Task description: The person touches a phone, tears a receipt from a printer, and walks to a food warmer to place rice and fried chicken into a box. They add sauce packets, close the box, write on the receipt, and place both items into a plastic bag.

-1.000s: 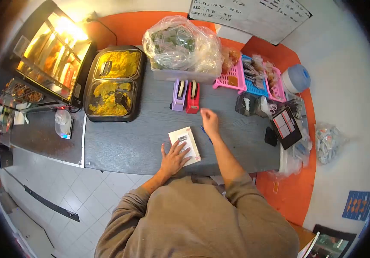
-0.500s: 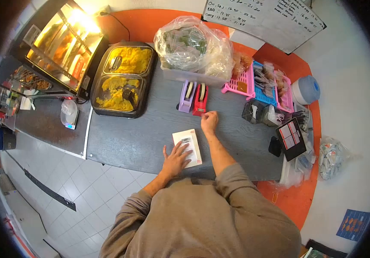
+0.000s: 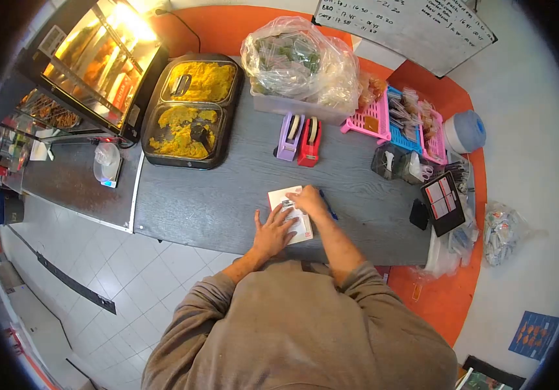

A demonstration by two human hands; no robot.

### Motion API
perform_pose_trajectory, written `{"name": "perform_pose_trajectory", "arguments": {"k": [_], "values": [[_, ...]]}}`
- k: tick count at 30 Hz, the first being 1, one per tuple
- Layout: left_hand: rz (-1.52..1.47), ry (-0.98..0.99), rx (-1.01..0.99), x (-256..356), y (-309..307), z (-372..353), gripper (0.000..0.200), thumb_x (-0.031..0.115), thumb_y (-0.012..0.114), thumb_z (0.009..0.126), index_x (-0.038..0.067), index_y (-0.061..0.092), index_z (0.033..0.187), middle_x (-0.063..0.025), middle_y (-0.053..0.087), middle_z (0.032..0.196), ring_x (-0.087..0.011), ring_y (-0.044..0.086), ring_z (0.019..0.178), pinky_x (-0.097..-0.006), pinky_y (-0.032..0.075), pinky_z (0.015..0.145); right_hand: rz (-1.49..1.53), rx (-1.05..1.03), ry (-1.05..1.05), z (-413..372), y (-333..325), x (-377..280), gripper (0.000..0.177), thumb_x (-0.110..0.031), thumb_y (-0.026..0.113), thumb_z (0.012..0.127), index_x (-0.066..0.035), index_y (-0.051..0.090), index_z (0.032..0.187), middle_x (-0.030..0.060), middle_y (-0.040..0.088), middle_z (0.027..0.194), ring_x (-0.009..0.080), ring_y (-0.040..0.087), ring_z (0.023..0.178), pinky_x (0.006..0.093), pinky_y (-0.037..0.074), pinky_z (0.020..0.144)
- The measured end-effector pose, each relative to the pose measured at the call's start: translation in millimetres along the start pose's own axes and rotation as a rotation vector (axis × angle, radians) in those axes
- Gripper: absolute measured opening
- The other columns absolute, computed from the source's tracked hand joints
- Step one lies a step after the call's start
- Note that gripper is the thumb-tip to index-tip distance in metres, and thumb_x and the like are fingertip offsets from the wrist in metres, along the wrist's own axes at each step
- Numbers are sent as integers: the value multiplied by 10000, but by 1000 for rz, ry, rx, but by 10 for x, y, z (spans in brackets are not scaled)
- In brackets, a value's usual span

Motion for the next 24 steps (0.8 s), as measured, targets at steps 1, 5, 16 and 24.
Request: {"name": "perform_pose_trajectory", "arguments": {"k": [1,5,16,24], "values": [[9,-1,-28,-4,19,-2,434,410,639,862,267,584,1268,30,389,1467,-207,262,1418,-731,134,1040,-45,-75,2,-19,-50,90,407,-377,792,713,16,712,786,189,685,721,310,678,693,411,538,679],[-3,-80,-132,-102,14,171,863,529,762,691,176,428,1403,-30,343,1490,-253,248,1419,-700,137,1062,-49,56,-109,-6,-533,32,379,-375,811,698,-45,714,860,169,681,763,298,666,736,431,523,686],[49,-151,-165,-217,-243,432,1353,645,840,394,102,255,1486,-115,275,1525,-351,178,1437,-717,81,1074,1269,130,181,815,-402,23,216,-340,744,806,-139,740,887,-1,643,773,112,538,609,285,420,557],[-107,-245,-29,-302,-34,56,983,624,794,562,355,420,1431,-122,139,1584,-451,78,1432,-721,109,1045,174,925,-451,573,-451,102,137,-144,718,753,-8,698,746,166,630,786,363,581,653,438,473,715]]}}
Point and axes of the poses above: each hand's wrist, its own z-axis towards the middle knuckle, its own y-axis out of the palm, x = y × z, the point moved 6 cm from there along z, towards the middle knuckle
